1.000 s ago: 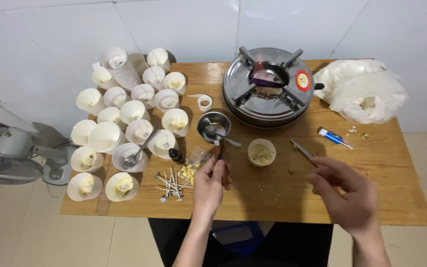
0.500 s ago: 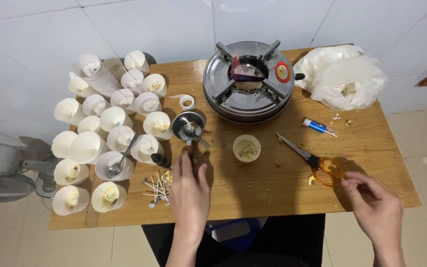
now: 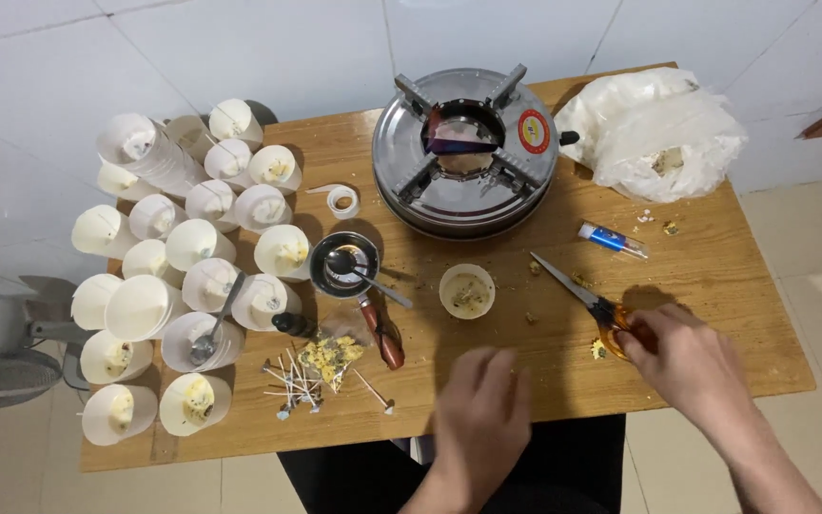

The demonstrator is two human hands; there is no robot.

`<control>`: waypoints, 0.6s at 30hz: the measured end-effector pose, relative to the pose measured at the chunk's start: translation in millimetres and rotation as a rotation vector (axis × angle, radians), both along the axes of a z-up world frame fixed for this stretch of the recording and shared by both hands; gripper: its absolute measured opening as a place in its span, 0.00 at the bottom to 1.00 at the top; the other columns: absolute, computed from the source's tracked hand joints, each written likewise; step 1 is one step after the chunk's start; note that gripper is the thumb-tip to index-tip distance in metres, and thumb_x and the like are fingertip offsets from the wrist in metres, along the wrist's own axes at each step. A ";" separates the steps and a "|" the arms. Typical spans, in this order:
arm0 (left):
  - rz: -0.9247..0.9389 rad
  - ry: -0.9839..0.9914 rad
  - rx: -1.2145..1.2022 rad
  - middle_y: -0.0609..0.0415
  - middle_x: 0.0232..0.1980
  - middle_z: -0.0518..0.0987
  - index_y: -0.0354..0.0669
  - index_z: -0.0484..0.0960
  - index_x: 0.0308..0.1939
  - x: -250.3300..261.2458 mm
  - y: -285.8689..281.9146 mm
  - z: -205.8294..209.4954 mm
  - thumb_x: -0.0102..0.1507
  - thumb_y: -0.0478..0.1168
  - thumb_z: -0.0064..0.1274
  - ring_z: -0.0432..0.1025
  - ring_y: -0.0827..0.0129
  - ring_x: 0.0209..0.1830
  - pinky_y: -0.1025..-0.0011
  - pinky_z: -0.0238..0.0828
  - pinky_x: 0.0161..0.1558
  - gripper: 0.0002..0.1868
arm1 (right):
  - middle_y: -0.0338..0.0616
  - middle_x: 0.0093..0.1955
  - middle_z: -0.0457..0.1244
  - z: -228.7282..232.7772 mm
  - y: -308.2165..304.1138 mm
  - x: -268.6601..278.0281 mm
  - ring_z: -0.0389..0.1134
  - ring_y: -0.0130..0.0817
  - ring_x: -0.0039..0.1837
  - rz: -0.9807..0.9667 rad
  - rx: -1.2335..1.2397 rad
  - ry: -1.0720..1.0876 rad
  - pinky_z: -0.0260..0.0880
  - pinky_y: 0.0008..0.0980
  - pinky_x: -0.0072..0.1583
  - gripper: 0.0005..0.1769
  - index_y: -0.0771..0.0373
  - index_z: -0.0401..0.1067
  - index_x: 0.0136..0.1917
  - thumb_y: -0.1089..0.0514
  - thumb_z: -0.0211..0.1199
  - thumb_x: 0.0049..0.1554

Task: Melting solid wax in a small ladle over a portable gas stove and trimming materials with scissors for candle making.

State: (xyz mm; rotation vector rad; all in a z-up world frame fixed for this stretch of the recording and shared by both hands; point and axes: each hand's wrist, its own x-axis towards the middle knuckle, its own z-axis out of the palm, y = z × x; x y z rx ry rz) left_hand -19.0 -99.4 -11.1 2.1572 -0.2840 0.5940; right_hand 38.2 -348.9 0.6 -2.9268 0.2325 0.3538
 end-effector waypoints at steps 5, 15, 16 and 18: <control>0.072 0.148 0.200 0.48 0.47 0.74 0.38 0.78 0.49 38.0 -41.2 -35.1 0.65 0.35 0.55 0.73 0.57 0.38 0.67 0.70 0.23 0.09 | 0.25 0.50 0.73 -2.1 -22.1 -7.7 0.75 0.30 0.48 -0.064 0.076 -0.063 0.70 0.37 0.48 0.12 0.45 0.81 0.49 0.45 0.66 0.53; 0.028 0.181 0.116 0.51 0.41 0.77 0.39 0.82 0.40 55.6 -45.5 -48.8 0.58 0.27 0.52 0.74 0.58 0.34 0.64 0.70 0.25 0.09 | 0.48 0.51 0.74 -44.3 -60.8 -47.7 0.62 0.33 0.42 -0.423 0.945 -0.013 0.59 0.29 0.45 0.15 0.69 0.82 0.57 0.69 0.67 0.56; -0.037 0.216 -0.119 0.49 0.39 0.80 0.34 0.85 0.42 54.7 -42.6 -40.9 0.65 0.31 0.54 0.76 0.60 0.34 0.66 0.75 0.35 0.05 | 0.51 0.52 0.73 -53.6 -63.7 -56.1 0.52 0.33 0.33 -0.439 1.085 -0.028 0.50 0.30 0.34 0.18 0.68 0.82 0.60 0.72 0.65 0.56; -0.039 0.431 -0.338 0.52 0.40 0.82 0.37 0.86 0.41 50.3 -36.8 -7.7 0.65 0.34 0.55 0.77 0.66 0.37 0.70 0.74 0.38 0.06 | 0.50 0.59 0.73 -16.7 -27.0 -58.1 0.62 0.41 0.47 -0.549 1.086 0.078 0.60 0.42 0.48 0.20 0.66 0.81 0.60 0.69 0.64 0.54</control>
